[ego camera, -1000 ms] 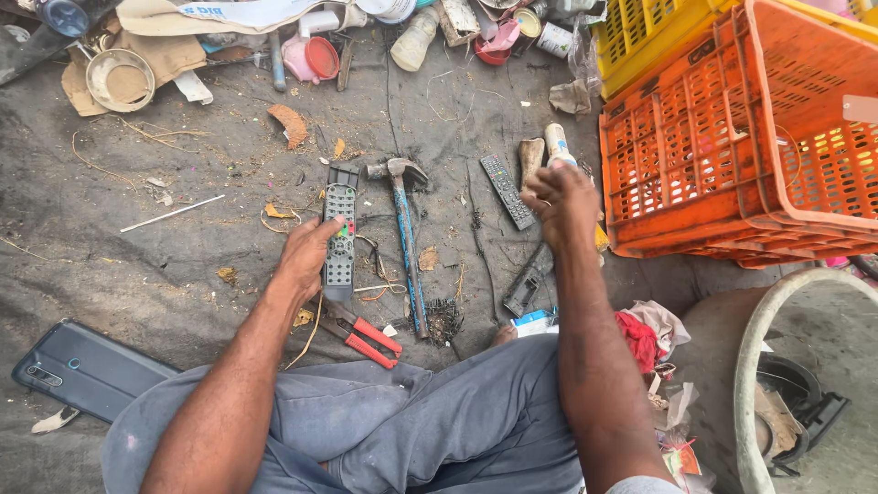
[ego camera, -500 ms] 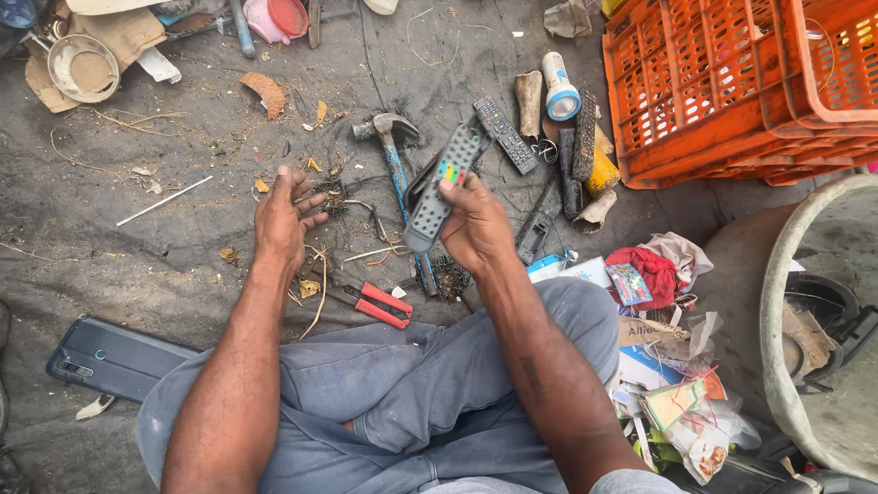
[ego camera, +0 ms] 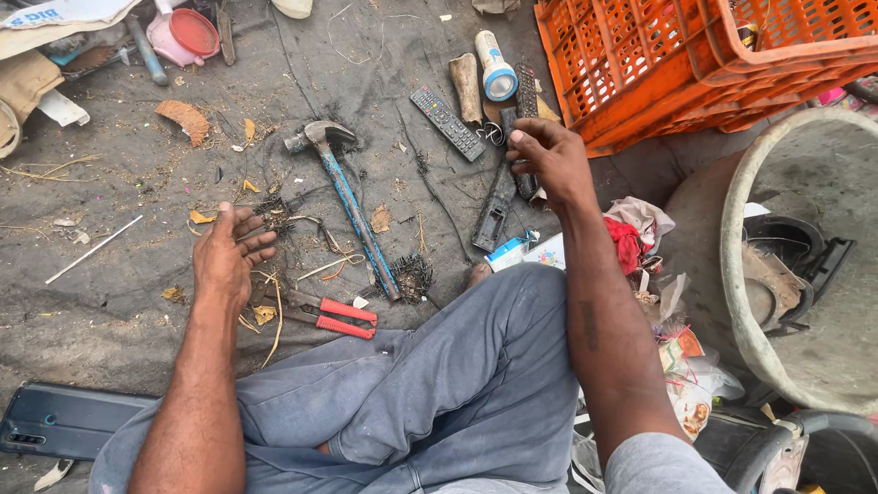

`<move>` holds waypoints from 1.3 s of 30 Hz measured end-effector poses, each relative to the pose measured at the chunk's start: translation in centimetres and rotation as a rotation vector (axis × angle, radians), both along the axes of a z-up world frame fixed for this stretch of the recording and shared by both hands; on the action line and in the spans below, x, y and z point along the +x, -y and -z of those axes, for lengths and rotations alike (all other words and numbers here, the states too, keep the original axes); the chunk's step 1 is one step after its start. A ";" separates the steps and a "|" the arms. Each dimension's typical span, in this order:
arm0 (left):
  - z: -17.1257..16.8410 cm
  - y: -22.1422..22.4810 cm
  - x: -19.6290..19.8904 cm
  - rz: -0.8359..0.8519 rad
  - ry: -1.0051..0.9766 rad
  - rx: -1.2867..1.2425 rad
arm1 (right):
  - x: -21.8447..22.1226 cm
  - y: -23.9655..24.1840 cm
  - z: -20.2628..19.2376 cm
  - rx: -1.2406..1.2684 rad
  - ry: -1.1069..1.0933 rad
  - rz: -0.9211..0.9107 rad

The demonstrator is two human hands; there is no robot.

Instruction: The person disassembles remote controls and small flashlights by breaking open their casings with a hammer and separating the circuit boards, rubber buttons, and wires by hand.

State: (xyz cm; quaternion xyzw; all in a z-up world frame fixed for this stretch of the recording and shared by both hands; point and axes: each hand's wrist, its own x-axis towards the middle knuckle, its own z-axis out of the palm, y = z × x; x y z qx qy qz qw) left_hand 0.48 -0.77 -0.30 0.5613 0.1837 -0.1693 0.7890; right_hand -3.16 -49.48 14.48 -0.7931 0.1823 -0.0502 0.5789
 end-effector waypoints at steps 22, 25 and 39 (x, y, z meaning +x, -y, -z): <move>-8.5 -1.5 -3.2 0.363 0.985 1.159 | -1.3 -25.1 2.1 -0.925 0.189 -0.867; -5.8 -3.7 -2.9 0.584 0.473 1.075 | -0.1 -27.4 4.4 -1.022 0.646 -0.668; 4.4 -4.9 0.6 0.280 0.084 1.308 | 3.8 -23.9 13.9 0.336 -0.526 -0.237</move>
